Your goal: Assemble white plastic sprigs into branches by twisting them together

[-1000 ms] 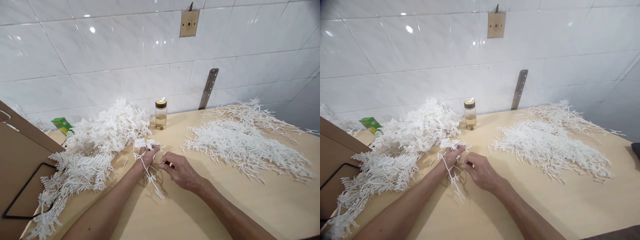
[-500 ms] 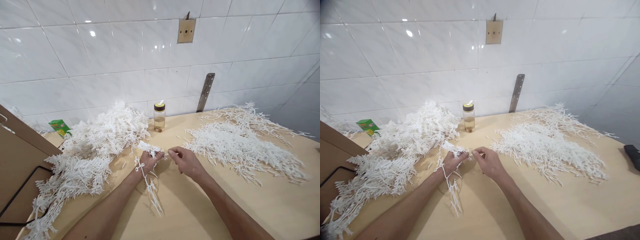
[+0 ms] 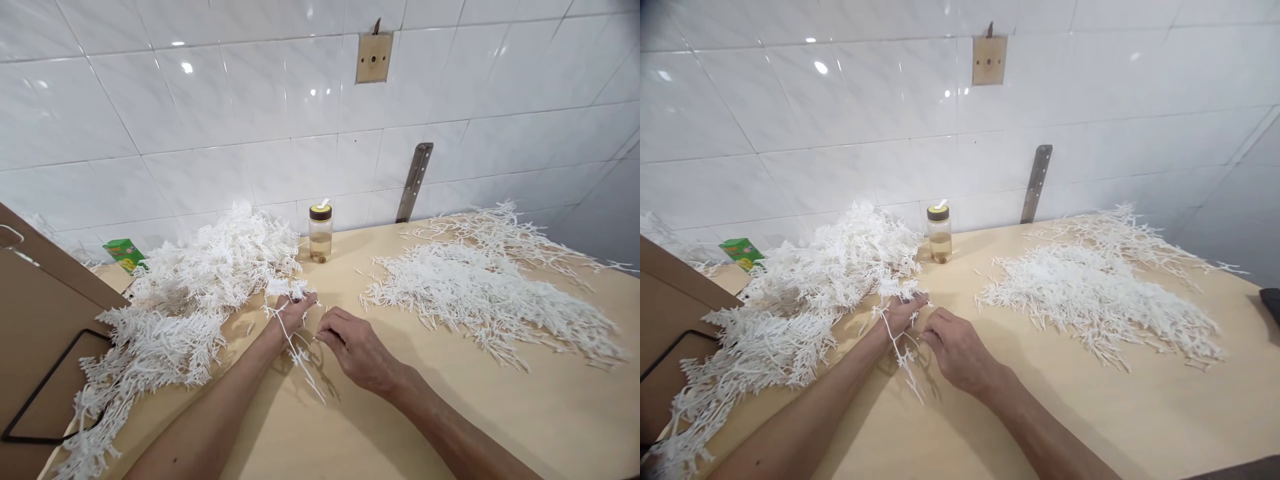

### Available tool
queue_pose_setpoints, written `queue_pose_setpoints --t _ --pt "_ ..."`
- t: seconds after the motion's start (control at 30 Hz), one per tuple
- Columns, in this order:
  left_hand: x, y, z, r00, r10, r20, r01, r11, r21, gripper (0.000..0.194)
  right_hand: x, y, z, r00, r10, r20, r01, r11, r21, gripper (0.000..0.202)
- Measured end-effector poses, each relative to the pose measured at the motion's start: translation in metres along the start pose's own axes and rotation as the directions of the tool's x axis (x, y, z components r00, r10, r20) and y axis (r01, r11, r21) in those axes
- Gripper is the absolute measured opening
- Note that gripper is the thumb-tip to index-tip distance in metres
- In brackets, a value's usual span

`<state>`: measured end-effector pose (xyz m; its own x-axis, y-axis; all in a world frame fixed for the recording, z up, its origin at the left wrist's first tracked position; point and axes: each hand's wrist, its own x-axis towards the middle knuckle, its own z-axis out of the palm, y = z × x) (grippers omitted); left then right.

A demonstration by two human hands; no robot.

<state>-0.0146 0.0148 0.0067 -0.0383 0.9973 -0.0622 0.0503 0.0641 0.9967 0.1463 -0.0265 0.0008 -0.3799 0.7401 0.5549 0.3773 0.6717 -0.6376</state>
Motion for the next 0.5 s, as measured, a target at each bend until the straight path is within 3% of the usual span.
queue_pose_setpoints --t 0.1,0.2,0.27,0.33,0.5 --pt "-0.002 0.003 -0.003 0.986 0.089 0.144 -0.097 0.994 0.053 0.041 0.001 0.009 -0.008 0.983 0.142 -0.117 -0.145 0.989 -0.015 0.014" --pt "-0.004 0.006 -0.002 0.941 0.142 0.306 -0.173 0.982 0.076 0.041 0.003 0.026 -0.025 0.858 0.399 -0.323 -0.435 0.899 -0.045 0.009" --pt "-0.004 0.005 -0.001 0.911 0.153 0.383 -0.192 0.979 0.065 0.041 0.004 0.033 -0.033 0.772 0.534 -0.345 -0.573 0.819 -0.014 0.015" --pt "-0.004 0.003 0.001 0.885 0.16 0.437 -0.2 0.979 0.047 0.042 0.004 0.033 -0.037 0.746 0.624 -0.233 -0.625 0.777 0.082 0.025" --pt "-0.004 0.001 0.003 0.843 0.163 0.512 -0.202 0.979 0.021 0.04 0.004 0.024 -0.03 0.793 0.595 0.128 -0.598 0.722 0.348 0.039"
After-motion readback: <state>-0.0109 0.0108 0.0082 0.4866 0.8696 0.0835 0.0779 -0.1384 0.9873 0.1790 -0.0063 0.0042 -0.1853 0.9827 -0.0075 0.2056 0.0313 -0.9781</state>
